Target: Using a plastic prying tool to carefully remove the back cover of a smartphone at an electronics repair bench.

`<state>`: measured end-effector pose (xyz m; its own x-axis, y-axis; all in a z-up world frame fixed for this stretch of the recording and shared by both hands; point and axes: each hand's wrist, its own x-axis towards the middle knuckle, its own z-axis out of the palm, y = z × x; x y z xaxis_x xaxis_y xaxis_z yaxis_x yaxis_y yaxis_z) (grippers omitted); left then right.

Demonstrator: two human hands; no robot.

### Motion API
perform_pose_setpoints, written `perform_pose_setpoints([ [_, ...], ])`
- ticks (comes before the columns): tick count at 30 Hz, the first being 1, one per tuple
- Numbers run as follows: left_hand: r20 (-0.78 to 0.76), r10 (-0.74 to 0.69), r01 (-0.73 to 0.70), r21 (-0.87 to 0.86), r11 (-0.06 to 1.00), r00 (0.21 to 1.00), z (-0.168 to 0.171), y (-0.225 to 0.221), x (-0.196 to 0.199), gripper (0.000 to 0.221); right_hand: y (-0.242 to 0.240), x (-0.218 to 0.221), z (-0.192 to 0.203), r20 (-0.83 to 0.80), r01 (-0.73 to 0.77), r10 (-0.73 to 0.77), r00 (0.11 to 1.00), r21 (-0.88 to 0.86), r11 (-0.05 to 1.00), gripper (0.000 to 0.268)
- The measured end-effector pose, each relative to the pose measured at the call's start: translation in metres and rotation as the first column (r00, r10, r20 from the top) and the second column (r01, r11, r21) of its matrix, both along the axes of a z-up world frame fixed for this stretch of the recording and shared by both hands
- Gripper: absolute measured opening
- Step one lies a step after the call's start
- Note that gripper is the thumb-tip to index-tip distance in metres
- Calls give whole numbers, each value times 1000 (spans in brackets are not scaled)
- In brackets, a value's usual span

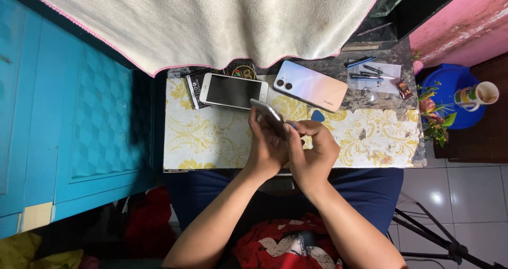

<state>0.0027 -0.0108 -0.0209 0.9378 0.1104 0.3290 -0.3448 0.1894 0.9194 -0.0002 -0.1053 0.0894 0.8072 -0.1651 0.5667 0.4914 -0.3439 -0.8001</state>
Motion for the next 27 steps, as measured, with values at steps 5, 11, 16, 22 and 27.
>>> perform_pose_setpoints([
  [5,-42,-7,5,-51,999,999,22,-4,-5,111,-5,4,-10,-99,-65,77,992,121,991,14],
  [11,-56,-38,33,-83,996,998,21,-3,-3,109,-1,4,-7,92,-31,32,995,-14,999,16],
  [16,-48,-55,51,-74,996,997,19,5,-3,106,0,4,-4,-112,-125,149,982,196,973,12],
  [22,-67,-125,106,-235,966,990,16,9,0,110,-14,6,-4,223,-76,92,971,-77,994,9],
  [27,-124,-312,174,-613,770,942,72,14,-5,79,-45,15,-16,-6,-142,142,990,-118,983,11],
])
